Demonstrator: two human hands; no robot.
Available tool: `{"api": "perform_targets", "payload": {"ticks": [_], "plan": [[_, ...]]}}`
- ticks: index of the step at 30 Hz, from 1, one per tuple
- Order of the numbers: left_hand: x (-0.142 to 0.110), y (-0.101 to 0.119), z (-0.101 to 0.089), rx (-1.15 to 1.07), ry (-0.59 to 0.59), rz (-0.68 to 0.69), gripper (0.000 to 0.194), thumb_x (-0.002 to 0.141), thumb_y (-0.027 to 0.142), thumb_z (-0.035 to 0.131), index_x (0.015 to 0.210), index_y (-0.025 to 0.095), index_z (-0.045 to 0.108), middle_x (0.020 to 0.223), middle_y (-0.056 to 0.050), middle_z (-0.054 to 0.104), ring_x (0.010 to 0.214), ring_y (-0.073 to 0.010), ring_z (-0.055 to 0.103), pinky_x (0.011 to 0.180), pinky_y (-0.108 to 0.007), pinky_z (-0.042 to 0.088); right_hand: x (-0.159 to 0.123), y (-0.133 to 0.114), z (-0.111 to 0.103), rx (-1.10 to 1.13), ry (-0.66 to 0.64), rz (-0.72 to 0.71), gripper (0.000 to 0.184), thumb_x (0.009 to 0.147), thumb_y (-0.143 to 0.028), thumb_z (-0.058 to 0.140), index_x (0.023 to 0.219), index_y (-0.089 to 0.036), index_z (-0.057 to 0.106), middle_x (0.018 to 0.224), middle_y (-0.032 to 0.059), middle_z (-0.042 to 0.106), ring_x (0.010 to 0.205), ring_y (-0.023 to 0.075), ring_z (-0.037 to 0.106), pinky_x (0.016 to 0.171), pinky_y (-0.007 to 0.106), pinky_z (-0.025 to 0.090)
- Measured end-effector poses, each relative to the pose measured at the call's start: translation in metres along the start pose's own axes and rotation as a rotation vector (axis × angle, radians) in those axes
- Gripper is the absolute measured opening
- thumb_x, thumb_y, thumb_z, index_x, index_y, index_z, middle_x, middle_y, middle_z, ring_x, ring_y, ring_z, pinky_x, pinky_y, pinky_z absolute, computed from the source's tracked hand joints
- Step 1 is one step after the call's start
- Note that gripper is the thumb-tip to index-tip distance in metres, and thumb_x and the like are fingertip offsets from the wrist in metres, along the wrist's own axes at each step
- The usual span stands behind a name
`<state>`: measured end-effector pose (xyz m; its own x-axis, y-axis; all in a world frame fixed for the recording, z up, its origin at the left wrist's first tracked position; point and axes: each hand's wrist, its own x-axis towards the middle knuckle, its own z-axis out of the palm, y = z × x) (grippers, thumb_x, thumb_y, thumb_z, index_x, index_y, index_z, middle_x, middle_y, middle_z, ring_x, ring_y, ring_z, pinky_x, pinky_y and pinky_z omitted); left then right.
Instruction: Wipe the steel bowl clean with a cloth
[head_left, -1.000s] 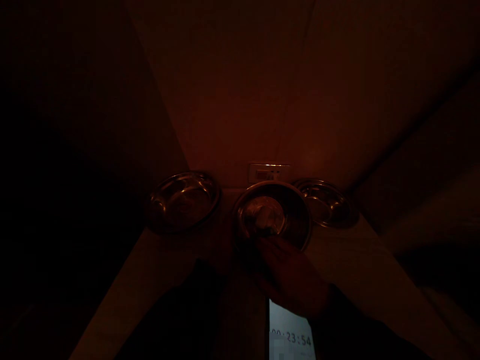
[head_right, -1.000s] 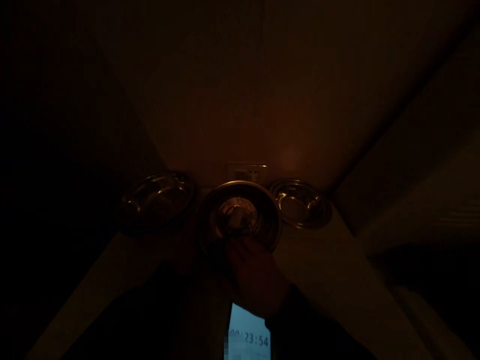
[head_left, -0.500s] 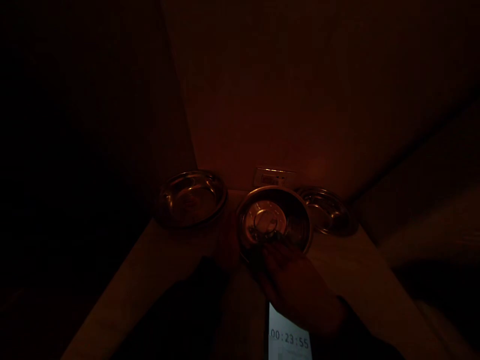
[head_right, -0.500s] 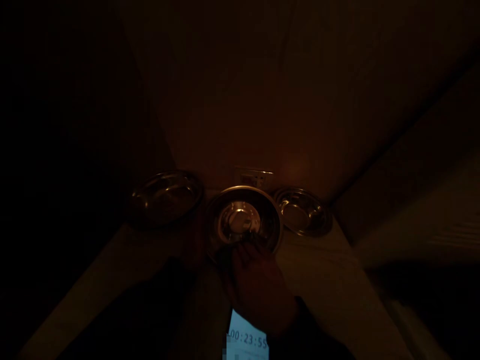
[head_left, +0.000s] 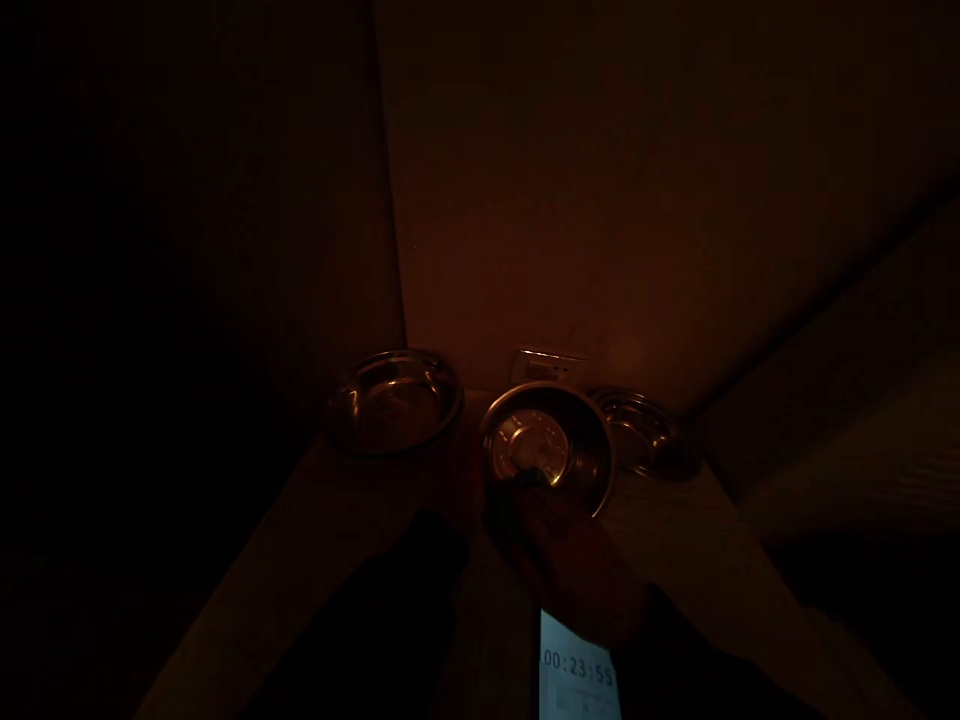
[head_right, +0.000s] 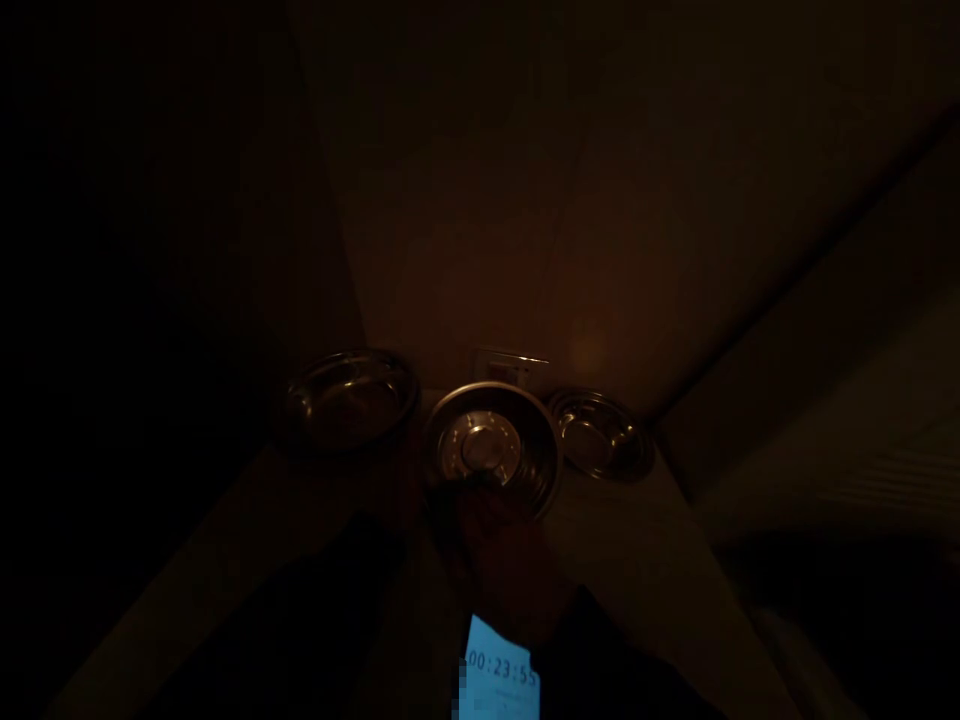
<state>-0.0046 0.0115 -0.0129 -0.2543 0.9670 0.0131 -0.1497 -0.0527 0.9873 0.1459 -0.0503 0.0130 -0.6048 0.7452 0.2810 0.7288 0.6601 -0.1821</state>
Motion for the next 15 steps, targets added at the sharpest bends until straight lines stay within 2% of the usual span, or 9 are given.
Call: {"api": "perform_targets", "payload": {"ticks": [3,6,9,13,15], "plan": [[-0.003,0.01,0.005,0.071,-0.086,0.02,0.038,0.092,0.037,0.035,0.1,0.019,0.067,0.105,-0.006,0.071,0.106,-0.0227,0.061,0.104,-0.038,0.039,-0.012,0.014,-0.013,-0.086,-0.077,-0.048,0.037,0.089,-0.024,0.054,0.123,-0.009,0.057,0.119,0.0163,0.066,0.11,0.0292,0.06,0.1,0.05,0.046],[-0.003,0.011,0.007,0.059,-0.117,0.038,0.043,0.094,0.042,0.033,0.099,0.018,0.068,0.103,-0.006,0.072,0.104,-0.0226,0.062,0.102,-0.038,0.041,-0.015,0.019,-0.018,-0.127,-0.109,-0.072,0.036,0.09,-0.024,0.053,0.123,-0.009,0.058,0.118,0.0157,0.066,0.111,0.0287,0.06,0.101,0.051,0.044],[-0.002,0.007,0.006,0.037,-0.093,0.001,0.046,0.093,0.048,0.034,0.096,0.017,0.068,0.097,-0.007,0.072,0.1,-0.0226,0.063,0.102,-0.038,0.04,-0.01,0.012,-0.012,-0.139,-0.104,-0.035,0.036,0.091,-0.022,0.052,0.123,-0.006,0.059,0.12,0.0162,0.066,0.111,0.0288,0.06,0.101,0.049,0.046],[0.0,0.008,0.006,0.087,-0.072,-0.041,0.043,0.094,0.041,0.033,0.1,0.017,0.068,0.102,-0.007,0.072,0.105,-0.0218,0.062,0.106,-0.036,0.037,-0.009,0.005,0.0,-0.158,-0.038,-0.012,0.039,0.092,-0.023,0.05,0.126,-0.005,0.056,0.125,0.0162,0.063,0.114,0.0285,0.059,0.099,0.045,0.048],[0.001,0.009,0.008,0.1,-0.072,-0.042,0.043,0.094,0.039,0.032,0.102,0.016,0.067,0.106,-0.008,0.071,0.108,-0.021,0.061,0.105,-0.035,0.037,-0.013,0.007,0.001,-0.192,0.002,-0.045,0.04,0.093,-0.026,0.05,0.127,-0.006,0.056,0.125,0.0163,0.063,0.113,0.0288,0.059,0.1,0.047,0.047]]}}
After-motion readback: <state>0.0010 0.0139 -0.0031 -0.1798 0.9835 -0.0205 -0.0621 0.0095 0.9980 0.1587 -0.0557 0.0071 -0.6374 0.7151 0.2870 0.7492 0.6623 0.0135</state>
